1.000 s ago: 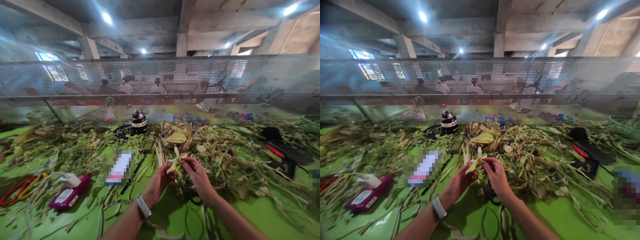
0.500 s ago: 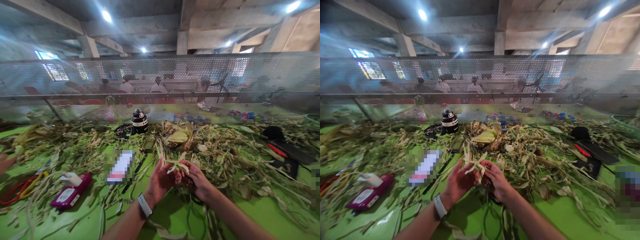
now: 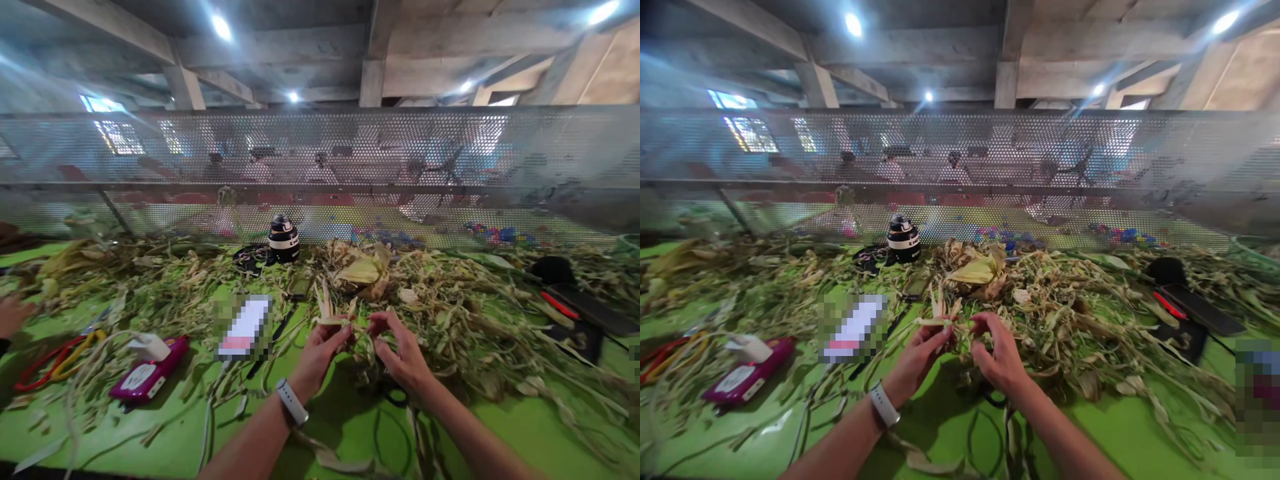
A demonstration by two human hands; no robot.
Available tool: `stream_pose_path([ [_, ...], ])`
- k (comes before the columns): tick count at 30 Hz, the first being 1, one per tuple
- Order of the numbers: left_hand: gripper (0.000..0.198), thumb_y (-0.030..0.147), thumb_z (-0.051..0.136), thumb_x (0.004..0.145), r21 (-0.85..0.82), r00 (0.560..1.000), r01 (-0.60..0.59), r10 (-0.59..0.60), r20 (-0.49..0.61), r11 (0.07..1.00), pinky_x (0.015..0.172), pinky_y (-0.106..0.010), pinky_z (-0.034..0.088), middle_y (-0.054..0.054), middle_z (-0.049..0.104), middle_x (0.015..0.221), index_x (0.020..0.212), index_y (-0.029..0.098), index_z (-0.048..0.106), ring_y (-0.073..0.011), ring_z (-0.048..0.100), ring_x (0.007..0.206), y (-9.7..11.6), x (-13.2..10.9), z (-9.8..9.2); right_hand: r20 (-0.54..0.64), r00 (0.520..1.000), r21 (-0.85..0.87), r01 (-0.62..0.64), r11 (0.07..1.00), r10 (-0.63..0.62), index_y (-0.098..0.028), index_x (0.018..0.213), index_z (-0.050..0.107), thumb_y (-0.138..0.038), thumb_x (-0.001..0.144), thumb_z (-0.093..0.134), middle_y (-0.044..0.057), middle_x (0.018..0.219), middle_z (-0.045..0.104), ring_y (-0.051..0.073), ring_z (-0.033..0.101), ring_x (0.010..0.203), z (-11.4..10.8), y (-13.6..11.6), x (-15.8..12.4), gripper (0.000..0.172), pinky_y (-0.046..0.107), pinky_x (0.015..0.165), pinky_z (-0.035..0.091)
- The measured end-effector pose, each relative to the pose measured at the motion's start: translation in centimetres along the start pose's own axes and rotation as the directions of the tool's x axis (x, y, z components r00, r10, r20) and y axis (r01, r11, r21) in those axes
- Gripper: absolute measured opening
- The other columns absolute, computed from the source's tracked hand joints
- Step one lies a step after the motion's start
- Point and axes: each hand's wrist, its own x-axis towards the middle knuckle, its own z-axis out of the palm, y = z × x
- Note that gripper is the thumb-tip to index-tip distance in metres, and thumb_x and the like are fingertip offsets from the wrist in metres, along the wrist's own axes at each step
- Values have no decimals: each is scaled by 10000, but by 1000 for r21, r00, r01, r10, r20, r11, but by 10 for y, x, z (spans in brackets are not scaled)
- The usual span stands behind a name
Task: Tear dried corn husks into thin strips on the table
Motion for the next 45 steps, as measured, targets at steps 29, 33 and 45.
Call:
stream_pose_path([
  [29,118,221,717,613,466,982,-105,16,191,878,541,-206,327,1,582,590,643,120,667,-100,462,558,9,2,-2,114,935,-456,349,819,-335,-232,878,650,-236,866,511,44,863,654,183,551,817,3,-1,0,139,334,761,392],
  [33,78,202,664,655,439,987,-50,-24,160,897,580,-223,368,-20,620,621,674,128,681,-118,509,583,9,1,-1,42,986,-270,168,948,-163,-209,813,621,-255,867,495,45,769,619,178,559,759,3,1,4,145,302,696,439],
  [45,245,295,706,674,207,991,-137,135,23,969,655,-232,422,-21,659,760,880,172,655,-131,580,688,9,0,-1,61,939,-212,345,914,-340,-241,904,642,-226,785,576,62,940,610,211,546,898,0,-12,-4,137,373,815,421],
])
